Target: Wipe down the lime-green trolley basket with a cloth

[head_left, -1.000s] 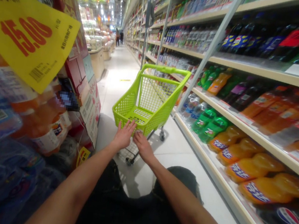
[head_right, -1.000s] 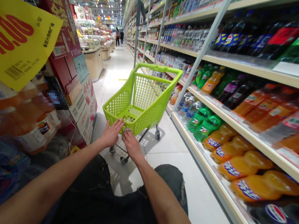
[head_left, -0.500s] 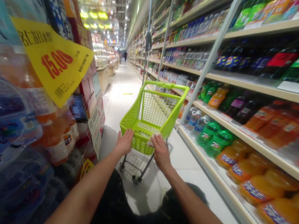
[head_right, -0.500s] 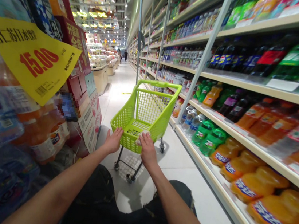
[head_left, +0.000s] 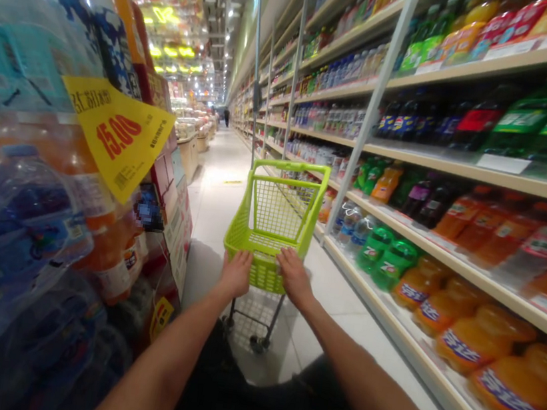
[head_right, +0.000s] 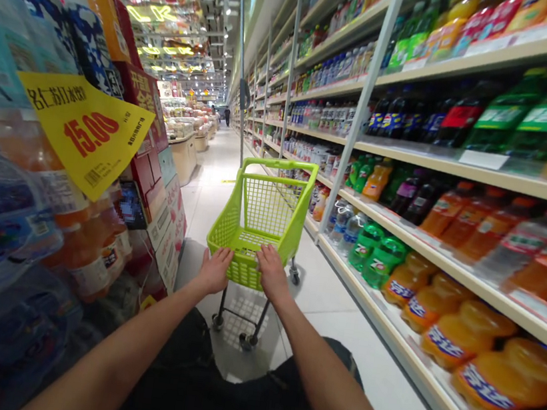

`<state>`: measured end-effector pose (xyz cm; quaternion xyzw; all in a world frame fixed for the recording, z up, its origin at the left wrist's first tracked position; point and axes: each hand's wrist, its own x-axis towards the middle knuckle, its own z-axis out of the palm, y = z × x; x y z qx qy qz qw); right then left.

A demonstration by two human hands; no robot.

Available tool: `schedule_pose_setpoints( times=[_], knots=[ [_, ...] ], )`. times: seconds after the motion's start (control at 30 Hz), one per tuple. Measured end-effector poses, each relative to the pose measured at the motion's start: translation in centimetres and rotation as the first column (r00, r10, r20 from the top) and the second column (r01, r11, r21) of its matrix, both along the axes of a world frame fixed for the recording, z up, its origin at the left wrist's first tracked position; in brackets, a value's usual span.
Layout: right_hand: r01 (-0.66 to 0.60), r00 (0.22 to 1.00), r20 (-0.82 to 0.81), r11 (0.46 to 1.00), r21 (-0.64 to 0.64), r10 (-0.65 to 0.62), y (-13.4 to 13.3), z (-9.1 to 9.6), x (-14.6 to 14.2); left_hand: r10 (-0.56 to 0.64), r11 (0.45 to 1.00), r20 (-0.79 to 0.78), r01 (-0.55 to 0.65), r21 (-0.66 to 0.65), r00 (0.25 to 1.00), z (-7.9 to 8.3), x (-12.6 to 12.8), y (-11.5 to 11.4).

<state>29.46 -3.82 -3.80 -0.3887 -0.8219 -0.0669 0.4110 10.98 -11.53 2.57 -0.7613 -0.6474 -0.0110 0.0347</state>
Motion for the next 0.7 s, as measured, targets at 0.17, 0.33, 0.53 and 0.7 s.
schedule_pose_setpoints(
  times=[0.17, 0.33, 0.53, 0.7],
  knots=[
    [0.063, 0.995, -0.079, 0.997, -0.042, -0.066, 0.8, -0.3, 3.1, 0.088, 0.996, -0.007, -0.088, 0.0, 0.996, 0.1, 0.0, -0.6],
    [0.072, 0.982, -0.168, 0.995, -0.071, -0.083, 0.5, -0.5, 0.6, 0.03, 0.999, -0.012, -0.031, -0.039, 0.999, -0.4, 0.8, -0.9],
    [-0.037, 0.998, -0.044, 0.999, -0.04, 0.036, -0.4, 0.1, -1.5, 0.02, 0.999, -0.014, -0.021, -0.033, 1.0, -0.8, 1.4, -1.0],
    [0.124, 0.992, -0.025, 0.992, -0.039, -0.125, 0.2, 1.2, 3.3, 0.042, 0.998, -0.017, -0.043, -0.048, 0.999, -1.0, 0.7, -1.1]
  ],
)
